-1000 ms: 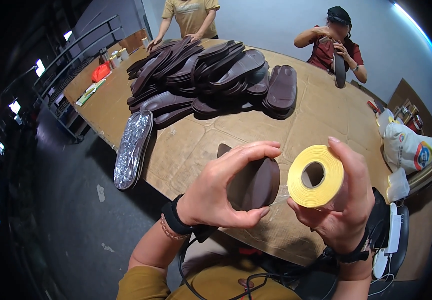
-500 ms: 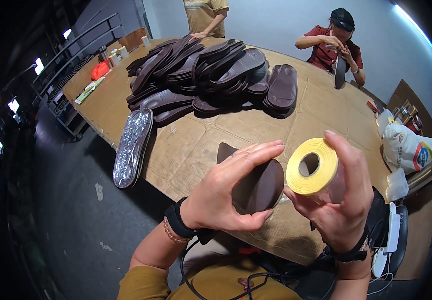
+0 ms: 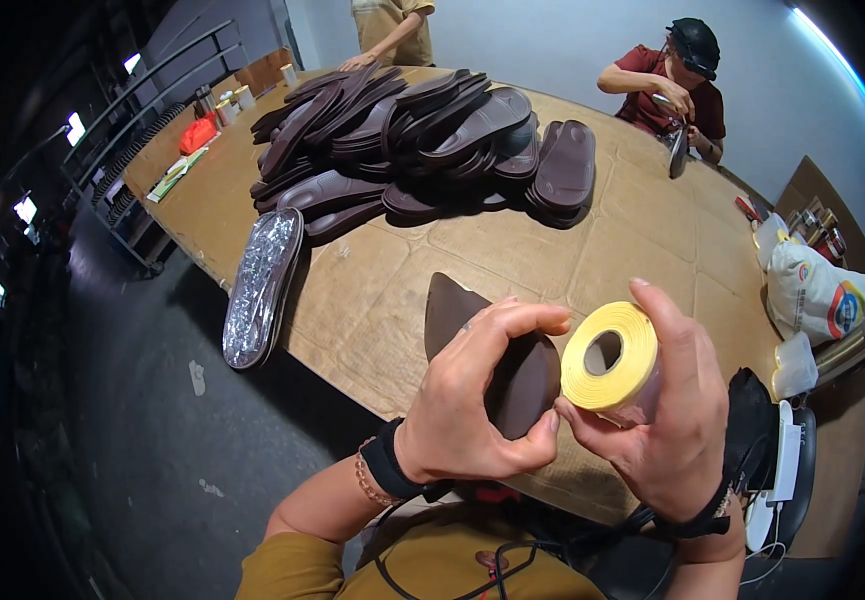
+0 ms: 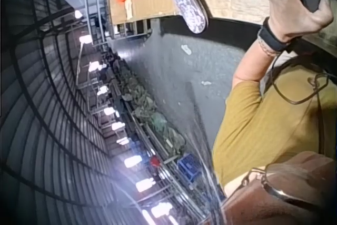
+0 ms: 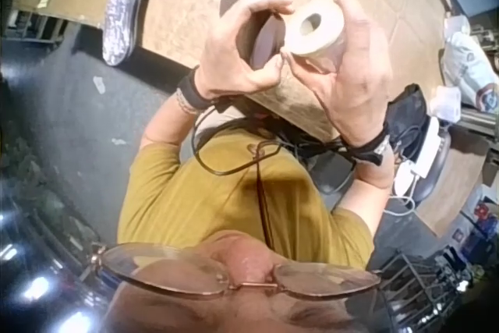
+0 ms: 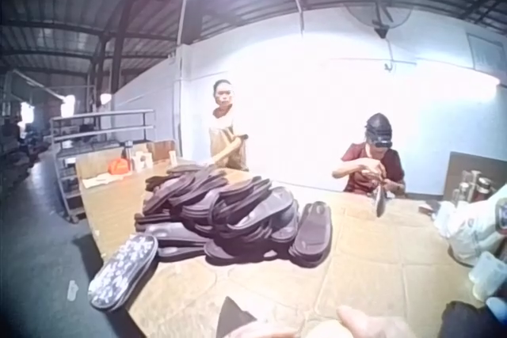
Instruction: The recorder is wrapping plastic protective film around shoe insoles at a manufacturing station.
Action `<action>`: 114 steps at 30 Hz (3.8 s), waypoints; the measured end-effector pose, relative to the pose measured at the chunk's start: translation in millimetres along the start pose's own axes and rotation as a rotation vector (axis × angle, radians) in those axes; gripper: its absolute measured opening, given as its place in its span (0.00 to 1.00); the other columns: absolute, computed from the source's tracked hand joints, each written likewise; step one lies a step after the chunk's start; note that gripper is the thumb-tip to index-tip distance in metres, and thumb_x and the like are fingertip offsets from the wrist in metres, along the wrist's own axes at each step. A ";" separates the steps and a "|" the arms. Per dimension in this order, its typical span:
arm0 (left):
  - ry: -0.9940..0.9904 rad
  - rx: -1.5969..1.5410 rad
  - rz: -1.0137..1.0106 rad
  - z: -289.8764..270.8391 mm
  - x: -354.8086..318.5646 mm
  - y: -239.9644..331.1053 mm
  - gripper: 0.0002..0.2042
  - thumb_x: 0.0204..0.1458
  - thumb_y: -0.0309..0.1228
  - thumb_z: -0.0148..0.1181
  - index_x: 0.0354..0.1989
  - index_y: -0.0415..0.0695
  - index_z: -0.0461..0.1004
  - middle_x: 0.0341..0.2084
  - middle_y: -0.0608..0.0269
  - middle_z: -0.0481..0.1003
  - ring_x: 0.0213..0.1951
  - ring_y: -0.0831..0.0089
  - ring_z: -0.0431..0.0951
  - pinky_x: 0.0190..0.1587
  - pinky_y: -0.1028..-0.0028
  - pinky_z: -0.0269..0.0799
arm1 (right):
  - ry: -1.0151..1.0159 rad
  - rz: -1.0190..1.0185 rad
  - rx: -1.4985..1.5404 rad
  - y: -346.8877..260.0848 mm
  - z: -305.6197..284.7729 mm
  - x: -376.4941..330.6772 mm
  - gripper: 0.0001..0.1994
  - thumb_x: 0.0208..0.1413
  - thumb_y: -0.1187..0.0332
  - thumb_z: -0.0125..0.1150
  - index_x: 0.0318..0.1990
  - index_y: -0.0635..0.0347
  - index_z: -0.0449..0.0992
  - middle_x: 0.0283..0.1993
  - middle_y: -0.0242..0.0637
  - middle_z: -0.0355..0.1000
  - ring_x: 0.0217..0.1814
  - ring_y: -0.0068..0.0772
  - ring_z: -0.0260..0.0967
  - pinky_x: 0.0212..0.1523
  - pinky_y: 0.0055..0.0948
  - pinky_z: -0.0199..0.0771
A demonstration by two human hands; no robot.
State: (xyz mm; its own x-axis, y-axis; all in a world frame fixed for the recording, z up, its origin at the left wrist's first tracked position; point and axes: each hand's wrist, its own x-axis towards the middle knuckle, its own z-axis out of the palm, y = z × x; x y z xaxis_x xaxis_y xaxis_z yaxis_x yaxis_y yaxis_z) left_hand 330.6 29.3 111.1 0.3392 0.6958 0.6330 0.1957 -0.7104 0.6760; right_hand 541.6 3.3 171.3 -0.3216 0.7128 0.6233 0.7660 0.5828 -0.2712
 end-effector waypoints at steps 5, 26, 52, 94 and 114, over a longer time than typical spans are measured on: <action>0.019 0.101 0.044 -0.2 -7.3 -2.0 0.40 0.40 0.35 0.71 0.65 0.31 0.67 0.61 0.44 0.75 0.65 0.52 0.74 0.72 0.58 0.63 | -0.049 -0.020 0.018 3.1 0.9 -4.7 0.50 0.42 0.57 0.83 0.71 0.68 0.62 0.49 0.50 0.71 0.47 0.54 0.72 0.51 0.44 0.74; -0.038 0.167 0.001 -17.0 -28.1 -11.5 0.45 0.37 0.41 0.75 0.68 0.34 0.69 0.57 0.41 0.72 0.64 0.40 0.71 0.70 0.46 0.64 | 0.029 -0.021 0.236 9.9 9.5 -6.2 0.40 0.33 0.62 0.91 0.55 0.65 0.74 0.46 0.46 0.78 0.45 0.49 0.81 0.45 0.38 0.82; -0.071 0.129 -0.016 -10.7 -36.7 -13.3 0.46 0.37 0.43 0.74 0.67 0.30 0.69 0.57 0.43 0.73 0.64 0.42 0.72 0.68 0.49 0.66 | -0.035 0.057 0.222 7.2 30.2 -3.2 0.35 0.37 0.64 0.88 0.53 0.61 0.75 0.45 0.44 0.77 0.44 0.50 0.80 0.42 0.40 0.81; -0.007 0.011 0.009 10.0 -78.1 -25.4 0.33 0.35 0.37 0.72 0.55 0.41 0.70 0.52 0.53 0.74 0.66 0.41 0.71 0.73 0.36 0.50 | -0.294 0.051 0.424 11.6 24.9 -45.1 0.45 0.37 0.55 0.90 0.60 0.64 0.69 0.50 0.47 0.75 0.48 0.50 0.79 0.48 0.41 0.80; 0.009 -0.045 -0.015 6.2 -81.1 -22.1 0.38 0.35 0.37 0.73 0.59 0.39 0.66 0.57 0.50 0.73 0.67 0.43 0.71 0.74 0.36 0.51 | -0.106 0.101 0.317 2.8 45.4 -33.4 0.38 0.38 0.61 0.89 0.56 0.62 0.73 0.47 0.44 0.77 0.46 0.49 0.80 0.45 0.39 0.81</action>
State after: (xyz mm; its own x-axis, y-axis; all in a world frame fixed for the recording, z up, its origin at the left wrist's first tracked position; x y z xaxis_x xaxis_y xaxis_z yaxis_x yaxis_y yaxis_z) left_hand 304.6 -12.1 42.5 0.3280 0.7076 0.6259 0.1594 -0.6945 0.7016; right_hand 529.1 -1.1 116.4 -0.3214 0.7999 0.5067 0.5911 0.5876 -0.5526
